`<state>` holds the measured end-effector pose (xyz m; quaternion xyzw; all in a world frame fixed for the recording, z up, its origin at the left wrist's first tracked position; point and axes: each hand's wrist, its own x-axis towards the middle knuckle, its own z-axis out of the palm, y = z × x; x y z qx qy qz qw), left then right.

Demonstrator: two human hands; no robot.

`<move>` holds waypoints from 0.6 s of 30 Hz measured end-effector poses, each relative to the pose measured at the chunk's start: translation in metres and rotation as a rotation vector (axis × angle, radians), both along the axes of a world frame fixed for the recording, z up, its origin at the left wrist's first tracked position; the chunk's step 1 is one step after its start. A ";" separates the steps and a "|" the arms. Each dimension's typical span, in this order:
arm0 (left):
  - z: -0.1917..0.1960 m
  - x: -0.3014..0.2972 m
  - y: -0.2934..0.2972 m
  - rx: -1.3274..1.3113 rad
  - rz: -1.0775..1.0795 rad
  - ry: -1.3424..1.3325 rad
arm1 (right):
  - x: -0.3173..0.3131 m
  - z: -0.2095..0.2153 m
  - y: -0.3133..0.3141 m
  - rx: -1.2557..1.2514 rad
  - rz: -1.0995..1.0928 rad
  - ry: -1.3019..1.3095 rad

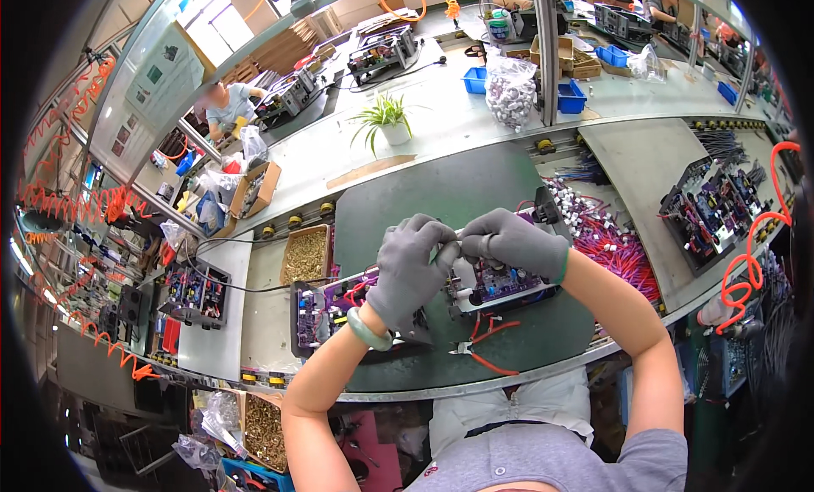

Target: The person assembles electronic components on a circuit board using pliers and wires. They strip wire ends, insert them into the board, and secure connections while working at a factory assembly station.

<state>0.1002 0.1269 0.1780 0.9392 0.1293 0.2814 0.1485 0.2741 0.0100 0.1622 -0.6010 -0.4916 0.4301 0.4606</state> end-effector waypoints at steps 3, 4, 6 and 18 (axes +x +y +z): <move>-0.021 -0.002 0.015 0.090 0.099 0.075 | 0.004 -0.011 0.010 -0.005 0.082 -0.264; -0.026 -0.009 0.020 0.085 0.104 0.122 | 0.006 -0.015 0.015 -0.017 0.141 -0.352; -0.033 -0.017 0.024 0.109 0.095 0.148 | 0.007 -0.019 0.016 0.014 0.158 -0.347; -0.031 -0.017 0.015 0.179 -0.055 0.534 | 0.007 0.000 0.039 -0.265 0.182 -0.519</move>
